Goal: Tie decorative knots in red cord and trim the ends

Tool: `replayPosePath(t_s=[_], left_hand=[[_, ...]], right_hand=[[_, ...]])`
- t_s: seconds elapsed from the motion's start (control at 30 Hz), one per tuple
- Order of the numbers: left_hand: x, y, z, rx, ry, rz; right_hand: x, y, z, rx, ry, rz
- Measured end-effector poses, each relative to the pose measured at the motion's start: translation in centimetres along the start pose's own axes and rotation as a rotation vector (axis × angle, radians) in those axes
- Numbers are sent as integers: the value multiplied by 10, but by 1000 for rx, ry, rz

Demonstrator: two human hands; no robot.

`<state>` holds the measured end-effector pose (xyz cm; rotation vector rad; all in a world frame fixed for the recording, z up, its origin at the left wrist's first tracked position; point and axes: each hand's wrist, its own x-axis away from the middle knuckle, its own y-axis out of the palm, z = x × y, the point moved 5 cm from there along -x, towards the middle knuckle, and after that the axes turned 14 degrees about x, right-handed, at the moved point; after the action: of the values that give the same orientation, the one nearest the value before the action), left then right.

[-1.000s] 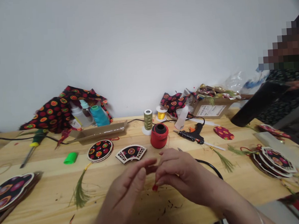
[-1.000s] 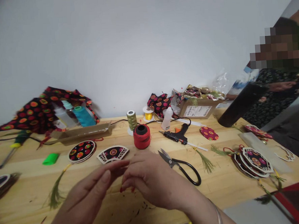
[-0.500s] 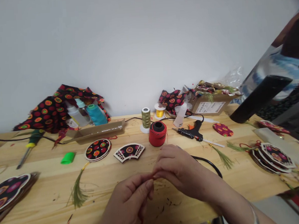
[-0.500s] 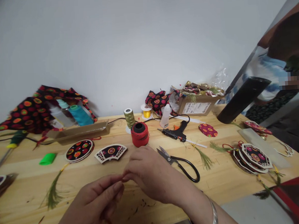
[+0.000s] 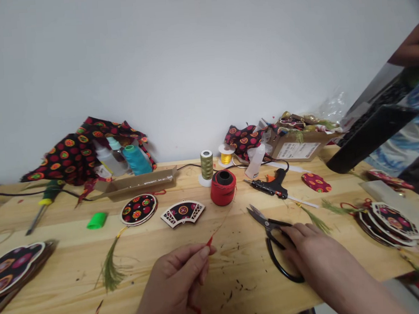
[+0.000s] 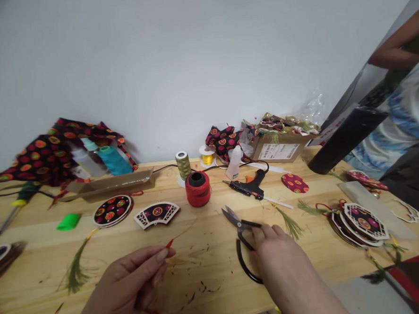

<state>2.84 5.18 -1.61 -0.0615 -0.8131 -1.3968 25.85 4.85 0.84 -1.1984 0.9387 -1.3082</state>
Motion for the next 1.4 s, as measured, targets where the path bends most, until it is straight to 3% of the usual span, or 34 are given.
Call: replayPosePath(t_s=[0.13, 0.3, 0.47, 0.67, 0.77, 1.03, 1.2, 1.4], left_hand=[[0, 2, -1, 18, 10, 22], [1, 1, -2, -10, 51, 31], [2, 0, -1, 23, 62, 56], [0, 1, -1, 85, 67, 50], [2, 4, -1, 94, 64, 29], [4, 4, 3, -8, 92, -27], [5, 10, 2, -66, 99, -131], [7, 10, -1, 0, 51, -145]], right_hand=[[5, 15, 6, -69, 49, -94], [6, 19, 8, -160, 74, -82], [16, 7, 5, -400, 44, -32], [26, -13, -27, -740, -4, -207], [25, -22, -42, -746, -72, -196], [12, -20, -56, -746, -140, -367], [6, -23, -60, -710, -174, -340], [4, -21, -62, -702, -116, -352]])
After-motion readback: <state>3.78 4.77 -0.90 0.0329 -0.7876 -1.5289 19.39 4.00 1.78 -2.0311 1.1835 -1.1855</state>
